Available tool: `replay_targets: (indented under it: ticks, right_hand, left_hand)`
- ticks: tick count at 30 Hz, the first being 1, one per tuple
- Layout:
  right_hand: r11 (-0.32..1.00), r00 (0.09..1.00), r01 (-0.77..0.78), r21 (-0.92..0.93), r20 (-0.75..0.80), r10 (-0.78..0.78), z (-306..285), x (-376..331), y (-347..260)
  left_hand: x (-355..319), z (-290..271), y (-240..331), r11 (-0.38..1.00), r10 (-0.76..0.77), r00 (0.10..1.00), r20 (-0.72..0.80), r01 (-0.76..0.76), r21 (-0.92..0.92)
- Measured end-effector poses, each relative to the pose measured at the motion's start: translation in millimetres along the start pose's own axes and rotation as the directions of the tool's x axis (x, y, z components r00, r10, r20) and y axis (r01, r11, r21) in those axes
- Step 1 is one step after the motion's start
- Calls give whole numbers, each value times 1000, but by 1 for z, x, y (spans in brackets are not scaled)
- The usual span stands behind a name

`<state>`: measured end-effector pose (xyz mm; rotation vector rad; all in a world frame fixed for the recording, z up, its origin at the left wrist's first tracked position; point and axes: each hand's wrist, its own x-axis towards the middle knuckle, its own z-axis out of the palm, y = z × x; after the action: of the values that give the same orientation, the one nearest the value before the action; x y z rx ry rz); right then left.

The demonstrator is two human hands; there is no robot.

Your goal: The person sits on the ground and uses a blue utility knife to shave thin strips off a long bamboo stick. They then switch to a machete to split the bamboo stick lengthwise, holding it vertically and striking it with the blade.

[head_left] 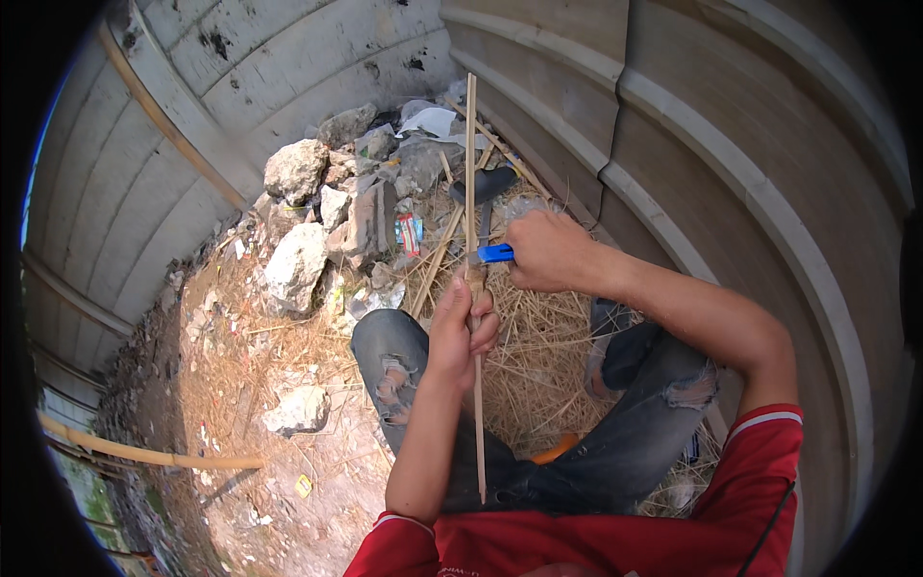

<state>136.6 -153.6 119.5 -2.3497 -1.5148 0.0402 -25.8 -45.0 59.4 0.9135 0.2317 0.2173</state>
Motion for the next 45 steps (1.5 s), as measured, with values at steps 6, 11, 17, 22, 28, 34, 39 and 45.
replay_targets:
  ticks: [6, 11, 17, 22, 28, 34, 39, 45]
  right_hand:
    - [1000, 1000, 10, -25, -29, -11, 24, 15, 6]
    - [993, 996, 37, -110, -76, -46, 35, 46, 19]
    - [963, 932, -245, -114, -300, 202, -4, 82, 66]
    - [784, 722, -617, 74, -345, 600, -48, 75, 165]
    - [747, 710, -665, 6, -307, 634, -30, 37, 190]
    - [916, 880, -395, 65, -261, 398, -45, 36, 104]
    - [988, 982, -148, 49, -107, 152, -30, 23, 37]
    - [999, 1000, 26, 43, 9, -27, 19, -2, 2]
  left_hand:
    - [9, 1, -3, 1000, -6, 993, -119, 8, 15]
    - [13, -4, 1, 997, 7, 986, -169, 5, 72]
    - [-19, 1, -13, 988, -72, 993, -96, 84, 126]
    - [-71, 4, -44, 965, -193, 980, 49, 180, 189]
    - [-86, -27, -21, 992, -94, 993, -68, 99, 76]
    - [-62, -20, -10, 998, -35, 998, -45, 37, 54]
    - [-41, -6, -10, 988, 27, 996, -90, -13, 154]
    - [-13, -1, -13, 946, 167, 974, -151, -116, 303]
